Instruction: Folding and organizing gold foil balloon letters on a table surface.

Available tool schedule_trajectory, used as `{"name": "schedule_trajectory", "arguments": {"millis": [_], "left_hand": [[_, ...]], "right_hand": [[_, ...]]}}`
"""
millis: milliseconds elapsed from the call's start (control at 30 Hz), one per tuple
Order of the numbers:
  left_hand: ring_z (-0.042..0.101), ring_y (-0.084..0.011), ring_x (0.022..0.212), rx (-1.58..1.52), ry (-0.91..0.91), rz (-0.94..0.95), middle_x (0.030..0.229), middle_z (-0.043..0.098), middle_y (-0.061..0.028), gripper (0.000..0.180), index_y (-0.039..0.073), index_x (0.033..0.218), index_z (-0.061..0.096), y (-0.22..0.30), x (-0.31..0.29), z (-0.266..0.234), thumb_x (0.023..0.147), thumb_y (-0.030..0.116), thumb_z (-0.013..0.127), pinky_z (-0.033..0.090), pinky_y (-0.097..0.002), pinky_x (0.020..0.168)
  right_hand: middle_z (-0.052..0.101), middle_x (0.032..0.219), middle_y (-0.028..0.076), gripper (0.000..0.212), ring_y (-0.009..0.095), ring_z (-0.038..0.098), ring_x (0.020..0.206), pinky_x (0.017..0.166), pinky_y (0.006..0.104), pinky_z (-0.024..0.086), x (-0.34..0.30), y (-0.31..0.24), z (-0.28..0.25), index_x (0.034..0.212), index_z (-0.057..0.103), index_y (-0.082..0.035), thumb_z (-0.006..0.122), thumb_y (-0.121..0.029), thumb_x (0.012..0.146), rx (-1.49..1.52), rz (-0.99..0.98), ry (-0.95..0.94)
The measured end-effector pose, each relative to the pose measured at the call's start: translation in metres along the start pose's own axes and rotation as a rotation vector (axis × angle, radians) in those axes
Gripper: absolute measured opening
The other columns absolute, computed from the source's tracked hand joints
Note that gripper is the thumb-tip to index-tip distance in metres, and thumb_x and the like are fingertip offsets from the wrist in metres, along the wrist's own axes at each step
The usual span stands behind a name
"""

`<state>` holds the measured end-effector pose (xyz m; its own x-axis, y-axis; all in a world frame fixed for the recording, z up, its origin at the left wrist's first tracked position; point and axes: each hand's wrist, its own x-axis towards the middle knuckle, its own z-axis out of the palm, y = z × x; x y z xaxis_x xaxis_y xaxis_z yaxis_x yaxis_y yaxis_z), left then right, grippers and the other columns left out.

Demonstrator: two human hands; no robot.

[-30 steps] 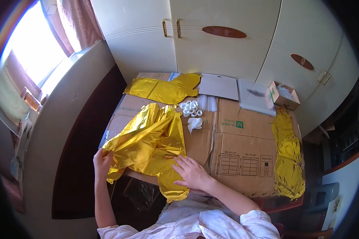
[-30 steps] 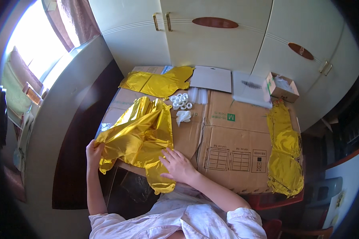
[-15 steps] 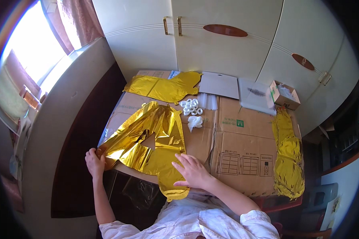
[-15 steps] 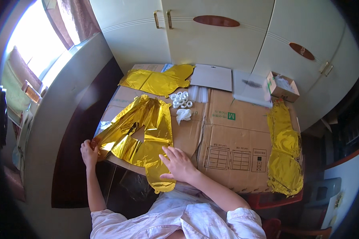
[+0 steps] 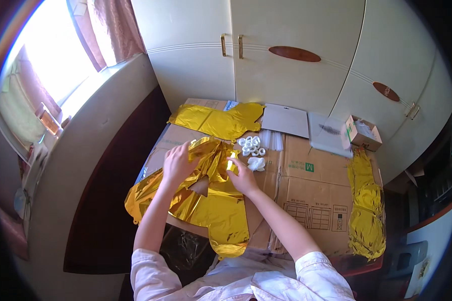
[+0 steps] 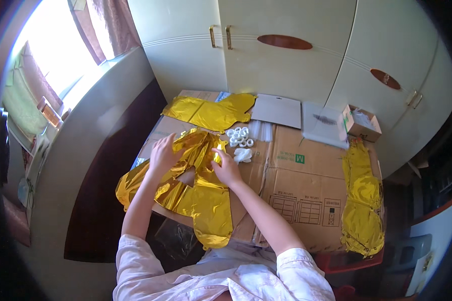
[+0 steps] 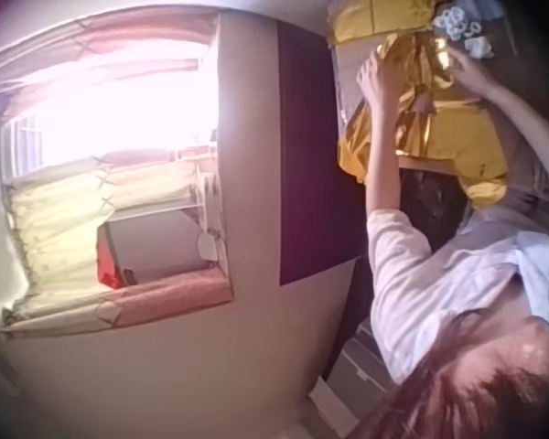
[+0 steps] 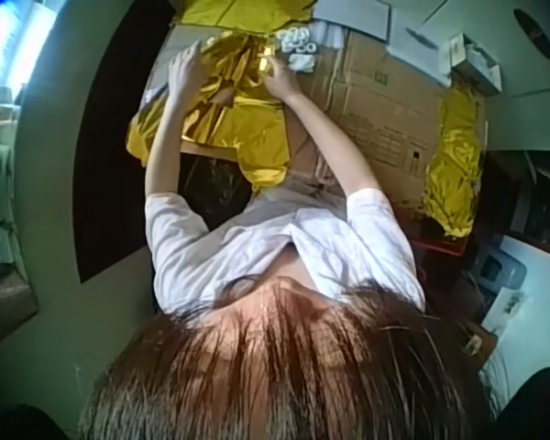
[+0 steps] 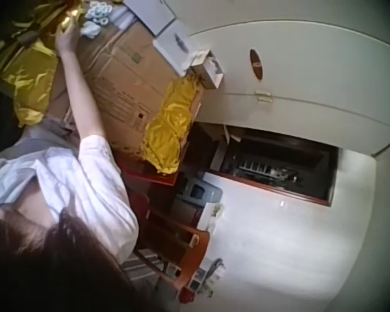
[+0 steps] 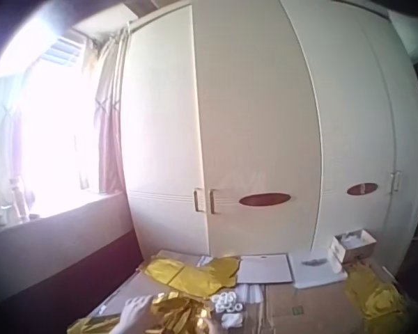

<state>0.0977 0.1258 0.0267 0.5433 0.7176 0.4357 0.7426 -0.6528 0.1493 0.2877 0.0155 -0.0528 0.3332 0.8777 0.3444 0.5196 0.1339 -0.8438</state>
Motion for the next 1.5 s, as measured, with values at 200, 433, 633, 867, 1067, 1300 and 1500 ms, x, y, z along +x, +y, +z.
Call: {"name": "schedule_trajectory", "arguments": {"millis": [200, 433, 633, 867, 1067, 1300, 1500], "left_hand": [[0.062, -0.0349, 0.088, -0.128, -0.334, -0.106, 0.087, 0.065, -0.0179, 0.031, 0.005, 0.093, 0.063, 0.015, 0.063, 0.026, 0.079, 0.033, 0.061, 0.048, -0.0444, 0.077], [0.062, -0.0351, 0.085, -0.094, -0.273, -0.144, 0.087, 0.066, -0.0159, 0.023, 0.008, 0.088, 0.065, -0.030, 0.071, 0.040, 0.078, 0.028, 0.059, 0.049, -0.0454, 0.074], [0.061, -0.0346, 0.087, -0.122, -0.270, -0.253, 0.091, 0.065, -0.0167, 0.026, 0.006, 0.089, 0.062, -0.084, 0.055, 0.046, 0.077, 0.028, 0.063, 0.048, -0.0437, 0.076], [0.060, -0.0277, 0.085, -0.221, -0.065, -0.090, 0.090, 0.061, -0.0116, 0.031, 0.006, 0.100, 0.058, -0.029, 0.008, 0.031, 0.078, 0.027, 0.067, 0.048, -0.0393, 0.076], [0.065, -0.0228, 0.067, -0.690, -0.509, -0.285, 0.073, 0.065, -0.0146, 0.035, -0.001, 0.091, 0.059, 0.065, -0.018, -0.009, 0.083, 0.033, 0.065, 0.051, -0.0331, 0.059], [0.063, -0.0208, 0.061, -0.692, -0.463, -0.275, 0.070, 0.065, -0.0123, 0.036, -0.003, 0.078, 0.062, 0.058, -0.015, -0.004, 0.077, 0.033, 0.068, 0.050, -0.0318, 0.058], [0.052, -0.0069, 0.047, -0.773, -0.517, -0.295, 0.064, 0.059, -0.0042, 0.024, -0.001, 0.082, 0.060, 0.046, -0.015, -0.012, 0.083, 0.022, 0.064, 0.038, -0.0211, 0.038]], "right_hand": [[0.062, 0.102, 0.017, 0.027, 0.033, 0.059, 0.097, 0.083, 0.0376, 0.047, 0.020, 0.000, 0.009, 0.101, 0.065, -0.002, 0.060, -0.021, 0.081, 0.034, 0.062, 0.042], [0.063, 0.100, 0.014, 0.031, 0.027, 0.061, 0.089, 0.078, 0.0330, 0.047, 0.015, 0.024, 0.006, 0.109, 0.064, -0.005, 0.061, -0.020, 0.082, -0.045, 0.130, 0.005], [0.064, 0.095, 0.014, 0.044, 0.020, 0.062, 0.083, 0.075, 0.0305, 0.047, 0.013, 0.028, 0.009, 0.122, 0.053, -0.003, 0.063, -0.015, 0.080, 0.200, 0.267, 0.023], [0.063, 0.078, 0.004, 0.026, 0.009, 0.056, 0.065, 0.060, 0.0262, 0.046, -0.020, 0.002, -0.014, 0.102, 0.062, 0.001, 0.062, -0.020, 0.086, 0.517, 0.495, -0.283], [0.064, 0.066, 0.003, 0.026, 0.009, 0.057, 0.060, 0.059, 0.0281, 0.047, -0.016, -0.037, -0.024, 0.090, 0.068, 0.000, 0.065, -0.025, 0.085, 0.318, 0.426, -0.280], [0.067, 0.072, 0.004, 0.026, 0.008, 0.058, 0.064, 0.062, 0.0259, 0.047, -0.016, -0.029, 0.008, 0.086, 0.069, -0.002, 0.072, -0.026, 0.077, 0.407, 0.264, -0.151], [0.057, 0.068, -0.005, 0.019, 0.003, 0.046, 0.061, 0.056, 0.0213, 0.040, -0.013, -0.050, 0.011, 0.074, 0.061, -0.003, 0.075, -0.016, 0.077, 0.462, 0.387, -0.174]]}}
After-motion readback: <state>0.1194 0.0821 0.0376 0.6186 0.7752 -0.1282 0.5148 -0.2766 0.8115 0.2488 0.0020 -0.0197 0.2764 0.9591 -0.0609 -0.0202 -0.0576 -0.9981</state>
